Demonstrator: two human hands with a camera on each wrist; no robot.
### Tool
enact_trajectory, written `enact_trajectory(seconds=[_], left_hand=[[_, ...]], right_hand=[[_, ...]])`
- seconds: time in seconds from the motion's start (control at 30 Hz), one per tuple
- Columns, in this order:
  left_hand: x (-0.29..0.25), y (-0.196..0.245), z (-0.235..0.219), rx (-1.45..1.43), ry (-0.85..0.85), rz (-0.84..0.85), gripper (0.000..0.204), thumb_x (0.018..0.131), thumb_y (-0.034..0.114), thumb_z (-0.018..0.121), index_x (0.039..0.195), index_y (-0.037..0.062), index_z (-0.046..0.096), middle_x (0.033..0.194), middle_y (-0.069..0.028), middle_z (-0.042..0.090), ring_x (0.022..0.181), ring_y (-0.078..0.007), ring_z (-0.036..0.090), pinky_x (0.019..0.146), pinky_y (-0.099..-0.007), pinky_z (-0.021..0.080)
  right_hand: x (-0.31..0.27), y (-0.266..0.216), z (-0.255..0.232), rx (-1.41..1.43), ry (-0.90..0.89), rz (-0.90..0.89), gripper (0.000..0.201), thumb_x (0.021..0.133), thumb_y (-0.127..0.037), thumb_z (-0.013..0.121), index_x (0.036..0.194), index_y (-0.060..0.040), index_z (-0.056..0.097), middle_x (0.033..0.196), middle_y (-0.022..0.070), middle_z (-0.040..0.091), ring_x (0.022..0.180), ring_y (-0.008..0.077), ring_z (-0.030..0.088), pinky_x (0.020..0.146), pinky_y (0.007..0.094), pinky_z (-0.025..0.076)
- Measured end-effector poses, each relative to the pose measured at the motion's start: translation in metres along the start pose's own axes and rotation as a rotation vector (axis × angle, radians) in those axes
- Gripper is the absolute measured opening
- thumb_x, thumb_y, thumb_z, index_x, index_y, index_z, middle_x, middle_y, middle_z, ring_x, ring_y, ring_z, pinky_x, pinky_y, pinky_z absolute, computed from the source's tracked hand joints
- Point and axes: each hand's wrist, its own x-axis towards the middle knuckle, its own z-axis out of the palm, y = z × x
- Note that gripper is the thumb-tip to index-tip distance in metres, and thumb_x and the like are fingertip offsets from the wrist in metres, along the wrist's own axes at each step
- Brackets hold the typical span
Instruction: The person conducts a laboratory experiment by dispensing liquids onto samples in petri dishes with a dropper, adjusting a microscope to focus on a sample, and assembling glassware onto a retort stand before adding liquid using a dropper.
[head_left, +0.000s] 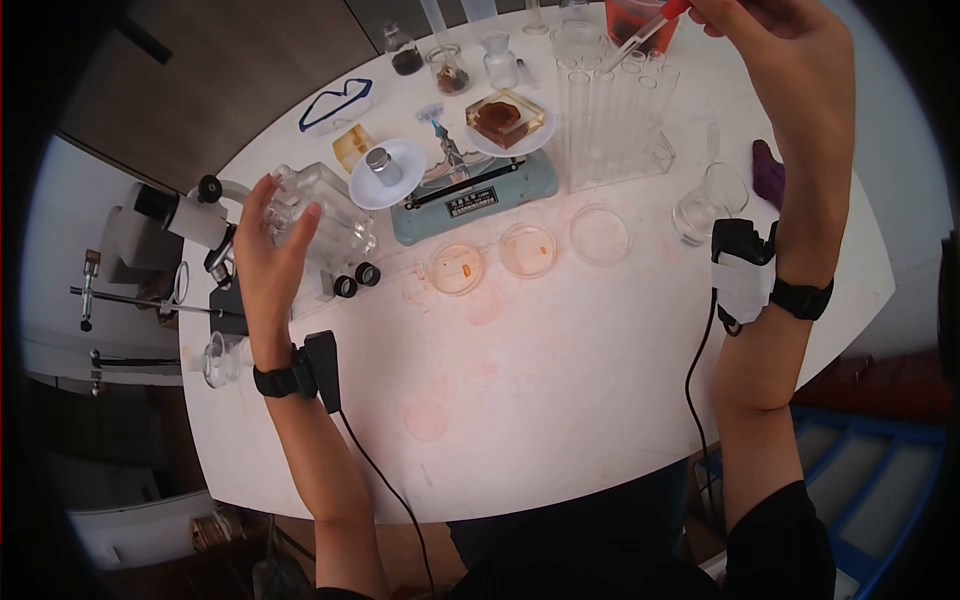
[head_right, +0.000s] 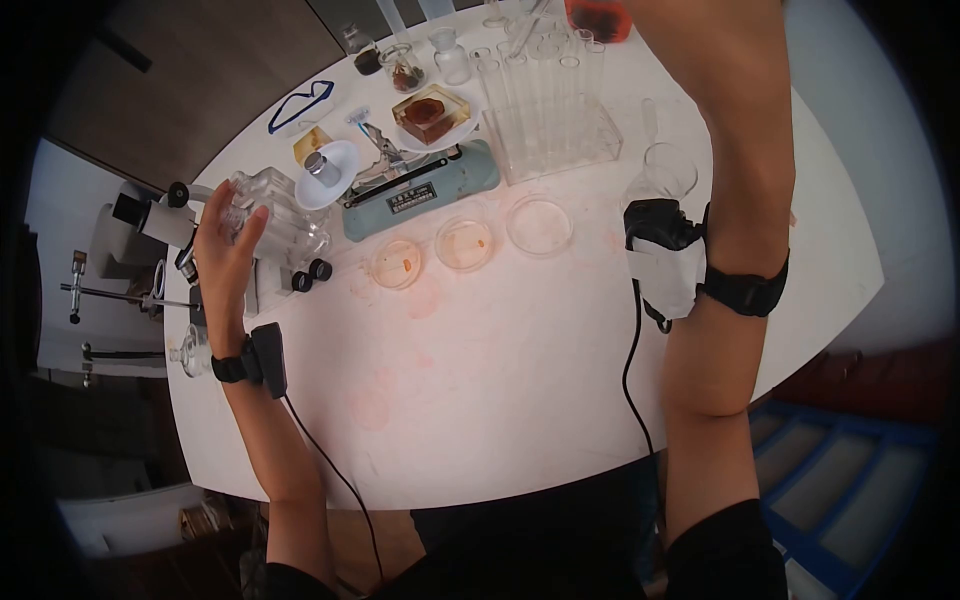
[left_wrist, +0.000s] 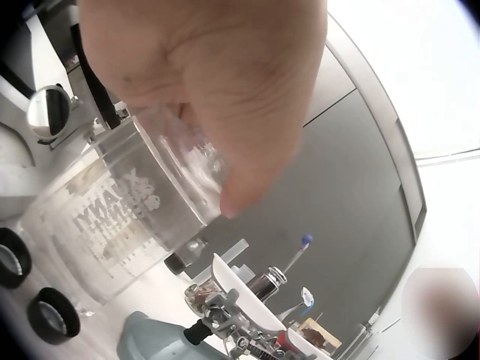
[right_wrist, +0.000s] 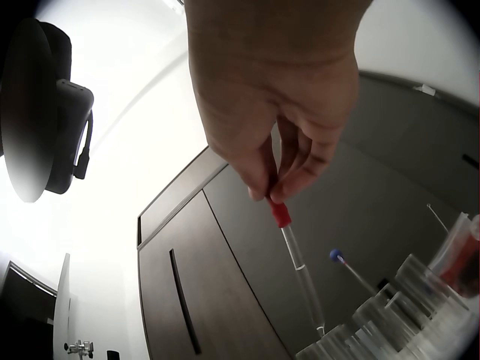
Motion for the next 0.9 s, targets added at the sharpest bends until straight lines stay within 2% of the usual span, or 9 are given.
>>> enact_trajectory(seconds=[0.3,0.37,0.5,0.57,0.63,0.77,0.9], left_hand=[[0.0,0.001,0.0,0.026,-0.013,0.011,0.064,0.084,0.022,0.077,0.134,-0.0075,0.05,0.131,-0.0238,0.059,0.123,-0.0293,0.057,0.107,-0.0389,0.041],[0.0,0.004,-0.002,0.011,-0.061,-0.036,0.069,0.086,0.027,0.076,0.137,-0.0082,0.048,0.138,-0.0257,0.053,0.131,-0.0309,0.051,0.114,-0.0371,0.034],[0.0,0.002,-0.001,0.02,-0.059,-0.022,0.068,0.086,0.027,0.076,0.137,-0.0084,0.048,0.137,-0.0258,0.053,0.13,-0.0311,0.052,0.114,-0.0372,0.034],[0.0,-0.001,0.001,0.037,-0.012,0.028,0.064,0.084,0.022,0.077,0.134,-0.0074,0.051,0.131,-0.0231,0.06,0.121,-0.0289,0.058,0.106,-0.0385,0.041],[0.0,-0.003,0.001,0.032,-0.01,0.031,0.064,0.084,0.022,0.077,0.134,-0.0074,0.051,0.131,-0.023,0.06,0.121,-0.029,0.058,0.106,-0.0385,0.042],[0.001,-0.004,0.001,0.019,-0.016,0.026,0.064,0.084,0.023,0.077,0.134,-0.0074,0.051,0.13,-0.0231,0.06,0.12,-0.0292,0.058,0.105,-0.0385,0.042],[0.001,-0.003,0.001,0.023,-0.018,0.023,0.064,0.084,0.023,0.077,0.134,-0.0077,0.051,0.13,-0.0235,0.06,0.12,-0.0292,0.059,0.105,-0.0385,0.042]], right_hand=[[-0.001,-0.002,0.003,-0.032,-0.055,-0.016,0.005,0.088,0.005,0.065,0.09,0.01,0.066,0.078,0.0152,0.071,0.068,0.0179,0.07,0.063,0.0266,0.058],[-0.001,-0.001,0.004,-0.033,-0.066,0.01,0.006,0.088,0.005,0.066,0.09,0.0099,0.066,0.078,0.0147,0.071,0.068,0.0176,0.069,0.063,0.0263,0.058],[-0.003,-0.003,0.013,-0.161,-0.05,-0.024,0.007,0.087,0.004,0.067,0.092,0.009,0.067,0.076,0.0138,0.07,0.068,0.0165,0.069,0.063,0.0256,0.057],[-0.003,-0.001,0.014,-0.217,-0.044,-0.023,0.007,0.087,0.004,0.068,0.092,0.0088,0.067,0.076,0.0135,0.07,0.067,0.0161,0.069,0.063,0.0252,0.057],[0.001,0.008,0.015,-0.013,-0.057,0.096,0.009,0.085,0.005,0.07,0.092,0.0089,0.067,0.077,0.0128,0.069,0.067,0.0157,0.068,0.063,0.0242,0.057],[-0.004,0.002,0.024,-0.144,-0.029,0.026,0.01,0.083,0.006,0.071,0.091,0.009,0.066,0.078,0.012,0.069,0.067,0.0148,0.068,0.063,0.0229,0.056],[0.0,0.011,0.023,-0.045,-0.106,0.129,0.01,0.082,0.005,0.072,0.089,0.008,0.066,0.077,0.0106,0.069,0.068,0.0132,0.067,0.063,0.0229,0.055]])
